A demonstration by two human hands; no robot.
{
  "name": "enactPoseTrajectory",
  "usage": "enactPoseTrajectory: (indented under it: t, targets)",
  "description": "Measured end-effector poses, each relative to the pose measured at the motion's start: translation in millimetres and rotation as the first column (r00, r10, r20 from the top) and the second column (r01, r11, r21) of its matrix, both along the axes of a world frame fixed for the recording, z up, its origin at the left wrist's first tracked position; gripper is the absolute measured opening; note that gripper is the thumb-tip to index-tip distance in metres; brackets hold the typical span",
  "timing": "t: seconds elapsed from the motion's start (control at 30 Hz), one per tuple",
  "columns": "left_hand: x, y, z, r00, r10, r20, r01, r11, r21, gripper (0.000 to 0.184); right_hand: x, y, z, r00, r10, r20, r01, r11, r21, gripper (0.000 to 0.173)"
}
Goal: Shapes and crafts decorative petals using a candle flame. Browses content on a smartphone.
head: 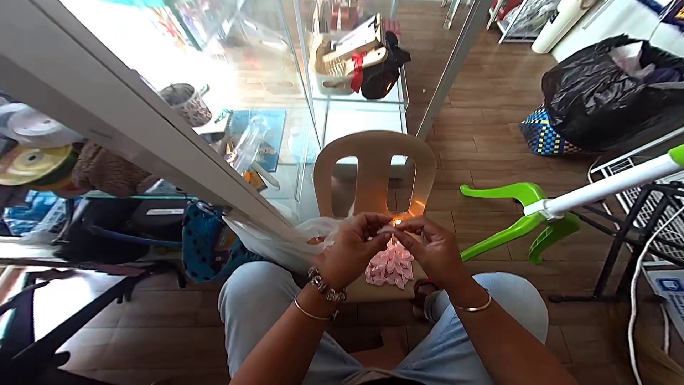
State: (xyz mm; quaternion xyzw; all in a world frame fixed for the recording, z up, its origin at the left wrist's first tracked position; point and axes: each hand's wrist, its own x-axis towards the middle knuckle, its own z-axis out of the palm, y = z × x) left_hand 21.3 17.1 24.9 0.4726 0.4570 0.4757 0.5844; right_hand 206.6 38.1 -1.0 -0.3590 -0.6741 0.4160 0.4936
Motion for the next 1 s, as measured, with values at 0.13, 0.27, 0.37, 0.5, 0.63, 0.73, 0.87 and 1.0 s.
enactPoseTrajectory:
  t: [0.13, 0.27, 0.37, 0.5, 0.63, 0.73, 0.87, 1.0]
  targets:
    - [-9, -3, -2, 0.958, -0.013, -0.288, 0.026, 0.999, 0.044, 0.052, 5, 5, -1, 0.989, -0.023, 0.145, 0.051, 0.979, -0.199, 0.013]
    - [-25, -7, 13, 0.918, 0.032, -0.395, -0.031, 0.999, 0.009, 0.050, 4, 17, -14, 0.876, 0.138, 0.462, 0.105, 0.880, -0.463, 0.012]
    - [-34, -4, 15, 0.925, 0.092, -0.369, -0.086, 0.996, 0.034, 0.044, -3, 23, -41, 0.708, 0.302, 0.638, 0.137, 0.828, -0.544, 0.014]
    - [-43, -10, 20, 0.937, 0.116, -0.328, -0.108, 0.993, 0.045, 0.043, -5, 24, -70, 0.540, 0.424, 0.727, 0.196, 0.776, -0.599, 0.021]
    - [-54, -16, 23, 0.942, 0.134, -0.306, -0.118, 0.991, 0.070, 0.042, -5, 19, -72, 0.440, 0.377, 0.815, 0.301, 0.793, -0.530, 0.028]
    - [-64, -22, 30, 0.951, 0.143, -0.273, -0.134, 0.990, 0.048, 0.040, -9, 17, -72, 0.474, 0.257, 0.842, 0.320, 0.841, -0.436, 0.027]
    - [-73, -30, 34, 0.959, 0.132, -0.251, -0.134, 0.991, 0.008, 0.038, -24, 22, -83, 0.479, 0.273, 0.834, 0.175, 0.902, -0.395, 0.030]
    - [-79, -33, 37, 0.963, 0.116, -0.242, -0.123, 0.992, -0.016, 0.036, -39, 36, -98, 0.479, 0.310, 0.821, 0.188, 0.878, -0.441, 0.036]
